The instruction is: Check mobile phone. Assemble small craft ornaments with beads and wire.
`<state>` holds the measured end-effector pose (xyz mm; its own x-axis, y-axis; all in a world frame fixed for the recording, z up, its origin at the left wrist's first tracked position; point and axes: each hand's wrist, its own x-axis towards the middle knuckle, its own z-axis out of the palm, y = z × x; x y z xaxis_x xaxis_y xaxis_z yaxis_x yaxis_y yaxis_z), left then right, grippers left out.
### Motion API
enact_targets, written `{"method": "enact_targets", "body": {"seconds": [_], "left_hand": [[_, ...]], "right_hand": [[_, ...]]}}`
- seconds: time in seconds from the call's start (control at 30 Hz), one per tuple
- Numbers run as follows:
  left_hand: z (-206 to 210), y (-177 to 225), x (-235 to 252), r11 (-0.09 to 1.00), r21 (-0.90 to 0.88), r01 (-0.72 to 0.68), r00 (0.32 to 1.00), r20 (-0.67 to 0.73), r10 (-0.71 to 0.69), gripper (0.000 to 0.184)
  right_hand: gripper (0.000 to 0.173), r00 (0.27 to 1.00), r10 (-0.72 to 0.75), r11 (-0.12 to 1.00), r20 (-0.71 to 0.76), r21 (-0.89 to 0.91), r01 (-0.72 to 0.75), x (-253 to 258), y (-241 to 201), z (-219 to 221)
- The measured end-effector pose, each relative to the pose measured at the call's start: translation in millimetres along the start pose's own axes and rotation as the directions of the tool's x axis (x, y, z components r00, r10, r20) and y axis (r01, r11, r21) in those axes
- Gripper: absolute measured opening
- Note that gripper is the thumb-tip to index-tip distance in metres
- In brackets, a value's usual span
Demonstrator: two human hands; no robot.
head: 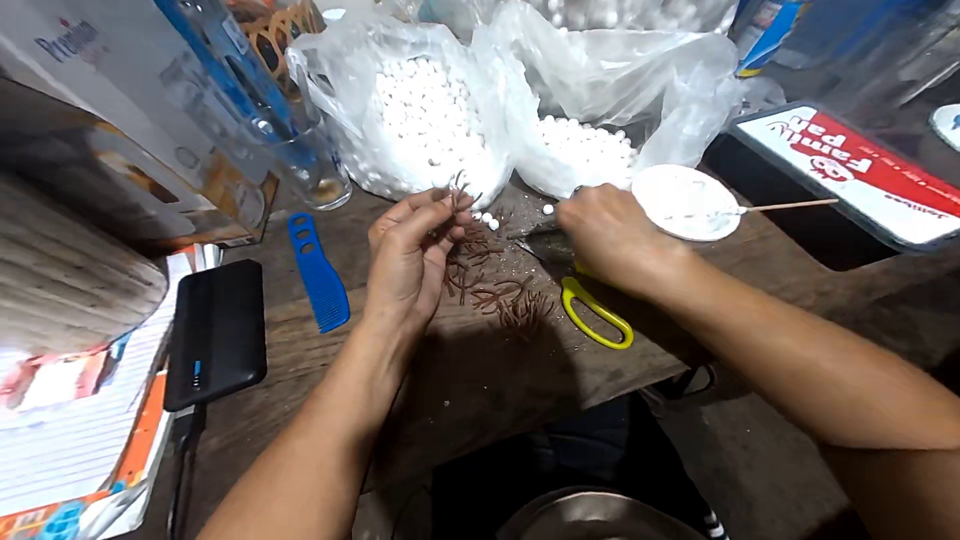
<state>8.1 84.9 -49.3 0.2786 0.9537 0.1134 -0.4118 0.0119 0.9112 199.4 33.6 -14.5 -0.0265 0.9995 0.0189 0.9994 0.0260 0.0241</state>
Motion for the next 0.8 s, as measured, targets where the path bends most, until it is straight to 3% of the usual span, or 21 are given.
{"method": "enact_targets", "body": {"seconds": [0.03,0.1,0.3,0.37,0.43,0.47,0.53,0.6,0.67,0.73,0.8], "left_hand": [[0.4,1.9,1.5,1.000,-0.014,-0.012,1.000,-0.026,0.012,0.026],[-0.7,3.9,4.3,0.999,-0.030,-0.027,0.998,-0.056,0.025,0.025],[0.8,2.3,7.3,0.998,-0.055,-0.010,0.995,-0.095,0.004,0.023],[-0.5,0.9,5.6,1.000,-0.014,-0.011,0.998,-0.062,0.010,0.024],[-4.2,-2.8,1.9,0.998,0.056,-0.024,0.999,0.030,0.023,0.023],[-4.6,-6.3,1.4,0.997,0.072,-0.034,0.998,0.060,0.030,0.023],[-1.9,-11.9,2.6,0.997,0.068,-0.038,0.998,0.049,0.035,0.024],[0.3,-13.4,3.9,0.997,0.054,-0.051,0.998,0.028,0.049,0.026],[0.8,-13.4,5.2,0.996,0.044,-0.074,0.997,0.033,0.073,0.027],[1.5,-14.8,4.7,0.995,0.042,-0.096,0.994,0.055,0.094,0.027],[3.3,-15.9,3.3,0.994,0.035,-0.107,0.992,0.073,0.104,0.026]], "right_hand": [[0.006,0.993,0.044,0.998,0.114,-0.058,-0.037,10.2,-4.1,0.3],[0.006,0.972,0.107,0.987,0.207,-0.138,-0.079,24.7,-2.3,5.7],[0.010,0.958,0.172,0.980,0.228,-0.137,-0.143,34.5,7.3,10.3],[0.010,0.990,0.106,0.994,0.091,-0.017,-0.104,27.5,9.8,10.4],[0.011,0.961,-0.019,0.971,-0.276,0.223,0.084,21.4,17.2,17.3],[0.012,0.892,-0.044,0.910,-0.450,0.351,0.222,21.6,18.6,19.7],[0.011,0.831,0.031,0.634,-0.556,0.654,0.414,26.0,16.2,19.6],[0.015,0.895,0.123,0.218,-0.430,0.891,0.398,28.4,11.7,16.8],[0.025,0.945,0.140,-0.049,-0.296,0.951,0.305,29.6,10.7,17.9],[0.029,0.961,0.122,-0.155,-0.249,0.951,0.266,28.5,10.7,22.6],[0.030,0.970,0.079,-0.193,-0.231,0.951,0.243,25.6,11.3,26.5]]}}
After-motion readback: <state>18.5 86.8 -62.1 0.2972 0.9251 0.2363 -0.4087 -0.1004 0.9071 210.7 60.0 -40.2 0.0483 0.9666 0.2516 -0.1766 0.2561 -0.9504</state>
